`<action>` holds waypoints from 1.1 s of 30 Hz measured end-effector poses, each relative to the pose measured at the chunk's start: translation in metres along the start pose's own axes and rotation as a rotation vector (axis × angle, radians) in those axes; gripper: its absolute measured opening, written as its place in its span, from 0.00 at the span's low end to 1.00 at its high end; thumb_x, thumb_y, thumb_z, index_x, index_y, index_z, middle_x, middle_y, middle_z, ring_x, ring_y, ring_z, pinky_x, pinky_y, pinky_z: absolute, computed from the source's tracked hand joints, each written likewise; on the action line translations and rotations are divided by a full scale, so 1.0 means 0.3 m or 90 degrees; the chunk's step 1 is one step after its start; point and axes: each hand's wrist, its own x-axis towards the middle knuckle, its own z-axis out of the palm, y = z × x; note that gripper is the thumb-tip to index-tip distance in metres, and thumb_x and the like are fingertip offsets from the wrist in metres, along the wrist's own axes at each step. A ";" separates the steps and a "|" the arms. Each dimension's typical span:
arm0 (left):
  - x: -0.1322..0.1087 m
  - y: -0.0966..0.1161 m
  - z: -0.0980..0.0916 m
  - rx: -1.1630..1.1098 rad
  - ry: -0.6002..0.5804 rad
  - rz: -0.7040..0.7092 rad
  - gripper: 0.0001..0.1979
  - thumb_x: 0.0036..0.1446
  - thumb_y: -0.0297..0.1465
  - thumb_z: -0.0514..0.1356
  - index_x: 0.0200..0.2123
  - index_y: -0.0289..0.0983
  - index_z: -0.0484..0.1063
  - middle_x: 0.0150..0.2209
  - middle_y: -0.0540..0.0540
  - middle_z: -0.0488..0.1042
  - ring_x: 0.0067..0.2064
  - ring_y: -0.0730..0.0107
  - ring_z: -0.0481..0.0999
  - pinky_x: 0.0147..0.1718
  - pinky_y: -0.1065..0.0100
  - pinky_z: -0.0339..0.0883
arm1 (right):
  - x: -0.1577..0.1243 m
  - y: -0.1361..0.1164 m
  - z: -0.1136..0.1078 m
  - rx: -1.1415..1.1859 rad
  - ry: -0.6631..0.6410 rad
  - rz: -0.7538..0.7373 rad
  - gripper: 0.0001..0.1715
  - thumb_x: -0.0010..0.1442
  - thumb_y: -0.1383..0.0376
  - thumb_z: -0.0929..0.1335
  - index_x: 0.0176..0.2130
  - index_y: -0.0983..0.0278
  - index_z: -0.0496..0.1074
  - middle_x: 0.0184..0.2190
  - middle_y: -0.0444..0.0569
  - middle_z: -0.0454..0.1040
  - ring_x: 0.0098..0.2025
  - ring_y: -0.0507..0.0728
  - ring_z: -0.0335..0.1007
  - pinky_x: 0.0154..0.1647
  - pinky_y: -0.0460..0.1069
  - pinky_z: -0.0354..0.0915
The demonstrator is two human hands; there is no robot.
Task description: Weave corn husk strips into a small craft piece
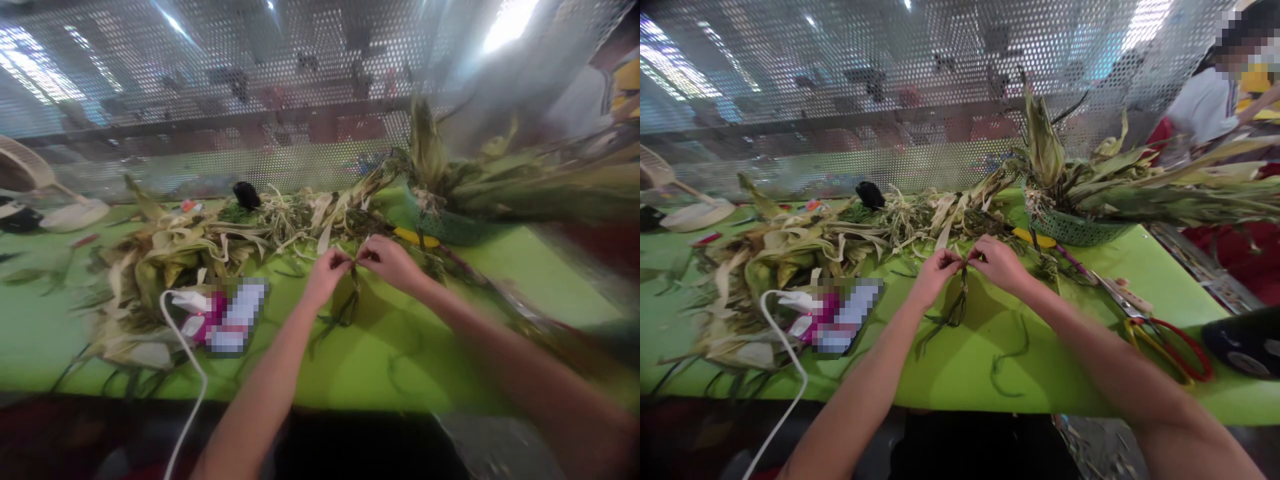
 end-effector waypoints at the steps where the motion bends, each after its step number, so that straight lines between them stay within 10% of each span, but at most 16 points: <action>1: 0.001 0.001 -0.001 -0.001 0.006 -0.008 0.08 0.48 0.32 0.66 0.30 0.35 0.70 0.27 0.51 0.71 0.32 0.74 0.69 0.36 0.70 0.62 | 0.000 -0.003 -0.002 0.002 -0.008 -0.007 0.04 0.57 0.69 0.68 0.31 0.64 0.74 0.32 0.48 0.71 0.34 0.53 0.67 0.34 0.47 0.60; 33: -0.027 0.013 0.025 0.285 0.085 0.210 0.05 0.53 0.23 0.58 0.33 0.36 0.73 0.33 0.46 0.76 0.35 0.69 0.73 0.38 0.68 0.66 | -0.008 -0.001 0.054 -0.002 -0.004 0.041 0.03 0.53 0.71 0.66 0.28 0.65 0.71 0.26 0.46 0.73 0.28 0.52 0.65 0.28 0.45 0.55</action>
